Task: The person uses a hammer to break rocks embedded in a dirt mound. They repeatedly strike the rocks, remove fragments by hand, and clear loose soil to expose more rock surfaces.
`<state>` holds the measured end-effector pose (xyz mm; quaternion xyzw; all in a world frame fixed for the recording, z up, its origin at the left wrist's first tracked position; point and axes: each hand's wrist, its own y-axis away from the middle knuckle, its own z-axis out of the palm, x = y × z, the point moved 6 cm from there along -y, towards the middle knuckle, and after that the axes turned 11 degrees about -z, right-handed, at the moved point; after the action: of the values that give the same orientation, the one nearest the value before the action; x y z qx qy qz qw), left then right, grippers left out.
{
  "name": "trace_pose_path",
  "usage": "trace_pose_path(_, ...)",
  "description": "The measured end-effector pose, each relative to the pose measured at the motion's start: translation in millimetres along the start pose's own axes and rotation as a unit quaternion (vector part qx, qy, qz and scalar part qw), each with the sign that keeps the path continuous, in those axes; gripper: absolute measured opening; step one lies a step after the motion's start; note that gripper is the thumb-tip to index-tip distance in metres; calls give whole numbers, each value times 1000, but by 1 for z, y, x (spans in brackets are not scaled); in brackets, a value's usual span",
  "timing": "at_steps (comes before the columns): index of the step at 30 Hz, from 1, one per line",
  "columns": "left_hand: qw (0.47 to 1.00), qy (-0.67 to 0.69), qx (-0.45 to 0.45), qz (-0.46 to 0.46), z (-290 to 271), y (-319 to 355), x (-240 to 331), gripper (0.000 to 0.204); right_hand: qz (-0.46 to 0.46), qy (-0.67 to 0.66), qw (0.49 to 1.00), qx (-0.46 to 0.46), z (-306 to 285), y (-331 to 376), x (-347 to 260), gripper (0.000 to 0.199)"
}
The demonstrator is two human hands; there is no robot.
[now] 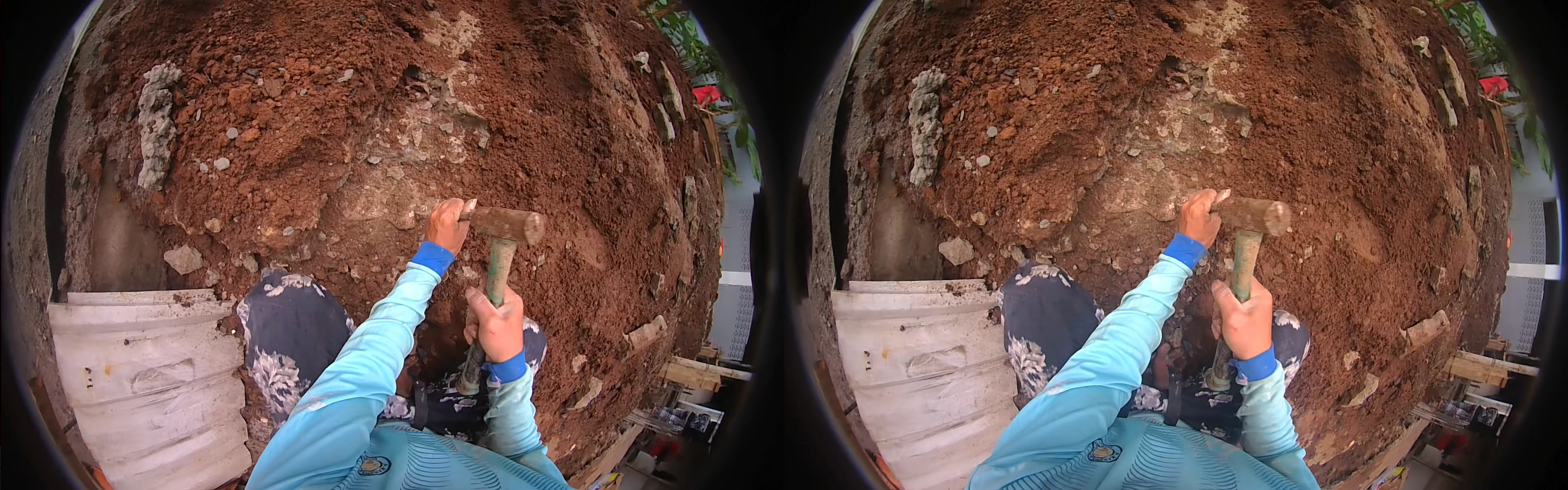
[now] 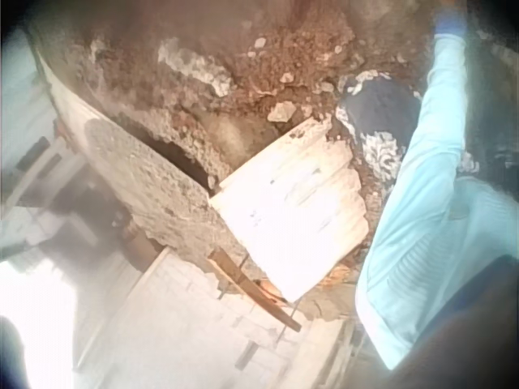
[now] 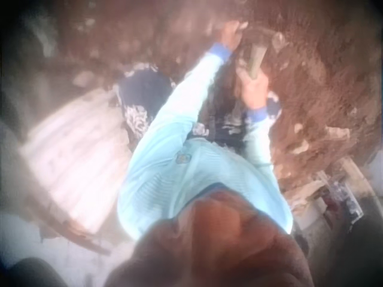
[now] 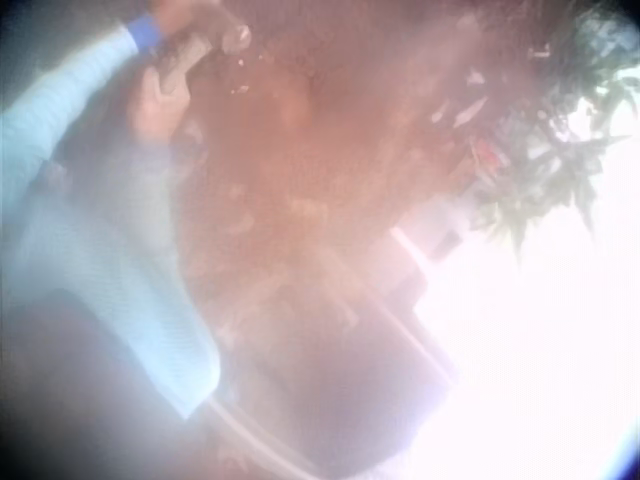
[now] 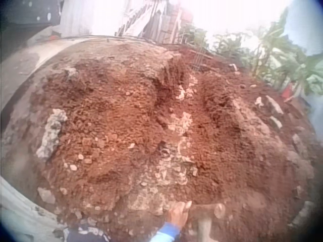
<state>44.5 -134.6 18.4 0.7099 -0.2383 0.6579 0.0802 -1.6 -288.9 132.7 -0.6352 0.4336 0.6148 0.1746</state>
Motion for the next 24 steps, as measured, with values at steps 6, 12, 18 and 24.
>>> trace_pose_path(6,1000,-24,-15,-14,-3,22,-17,19,-417,-59,894,149,-34,13,-138,11)
trace_pose_path(12,1000,4,-3,-3,5,24,-11,16,-248,65,948,191,-10,-5,-4,12)
trace_pose_path(18,998,-37,43,30,-6,25,-12,19,-143,-17,985,94,-21,0,-65,16)
trace_pose_path(24,999,-42,4,-29,-1,30,-19,19,-576,-83,784,215,-42,27,-178,19)
